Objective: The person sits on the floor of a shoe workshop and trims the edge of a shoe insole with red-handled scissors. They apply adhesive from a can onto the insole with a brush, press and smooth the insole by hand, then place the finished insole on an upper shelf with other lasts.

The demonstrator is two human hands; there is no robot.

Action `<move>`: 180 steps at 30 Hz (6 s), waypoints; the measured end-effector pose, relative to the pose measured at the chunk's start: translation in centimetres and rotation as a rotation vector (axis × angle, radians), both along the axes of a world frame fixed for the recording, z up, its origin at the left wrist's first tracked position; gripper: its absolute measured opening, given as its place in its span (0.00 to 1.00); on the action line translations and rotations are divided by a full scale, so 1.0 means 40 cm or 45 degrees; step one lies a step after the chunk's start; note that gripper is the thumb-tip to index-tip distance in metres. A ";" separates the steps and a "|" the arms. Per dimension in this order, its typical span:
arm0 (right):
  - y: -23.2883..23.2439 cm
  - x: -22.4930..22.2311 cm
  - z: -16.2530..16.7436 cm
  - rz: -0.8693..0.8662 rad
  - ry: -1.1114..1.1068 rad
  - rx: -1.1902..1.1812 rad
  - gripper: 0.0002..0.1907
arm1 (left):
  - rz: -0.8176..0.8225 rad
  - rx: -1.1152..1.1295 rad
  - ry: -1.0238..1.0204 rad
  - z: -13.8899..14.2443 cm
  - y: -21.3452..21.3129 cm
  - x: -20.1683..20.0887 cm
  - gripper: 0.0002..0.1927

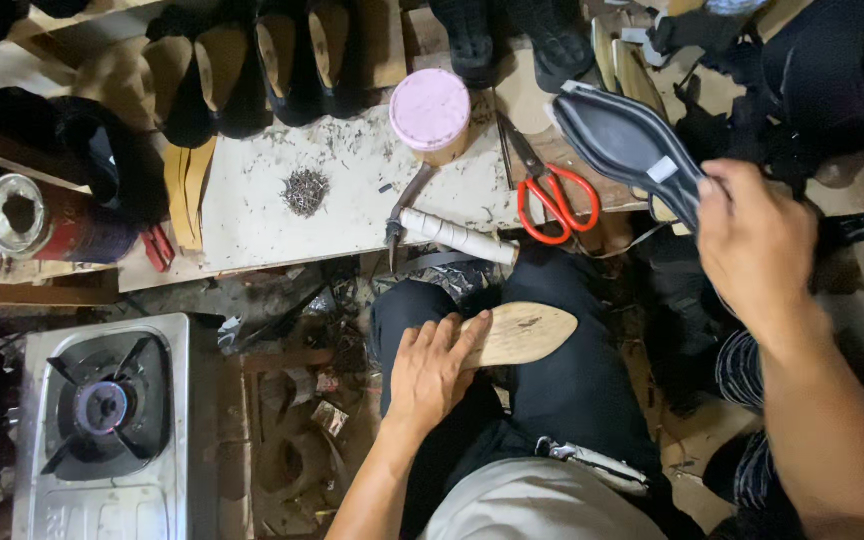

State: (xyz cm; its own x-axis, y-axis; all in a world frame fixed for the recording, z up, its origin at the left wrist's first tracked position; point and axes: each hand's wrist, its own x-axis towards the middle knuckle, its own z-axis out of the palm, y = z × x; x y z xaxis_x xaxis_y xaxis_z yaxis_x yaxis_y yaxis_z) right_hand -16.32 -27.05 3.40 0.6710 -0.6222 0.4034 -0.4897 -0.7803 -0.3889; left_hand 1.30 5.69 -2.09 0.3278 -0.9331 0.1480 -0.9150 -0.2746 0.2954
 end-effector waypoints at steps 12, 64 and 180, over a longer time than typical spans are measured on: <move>0.159 -0.148 0.227 0.443 0.063 -0.060 0.17 | -0.001 0.026 -0.019 -0.005 -0.010 -0.018 0.47; 0.459 0.300 -0.186 1.070 0.080 0.252 0.15 | 0.530 -0.602 1.483 -0.205 0.185 0.125 0.40; 0.419 0.329 -0.069 0.938 0.307 0.075 0.18 | 0.772 -0.618 1.717 -0.162 0.099 0.102 0.24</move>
State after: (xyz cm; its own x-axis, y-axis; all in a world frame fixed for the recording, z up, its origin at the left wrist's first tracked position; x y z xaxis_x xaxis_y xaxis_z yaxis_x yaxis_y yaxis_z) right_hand -3.15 -10.28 0.65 0.9847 0.0026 0.1741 0.0712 -0.9186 -0.3888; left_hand 5.39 9.66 -8.59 0.7587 -0.5683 -0.3184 0.2996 -0.1296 0.9452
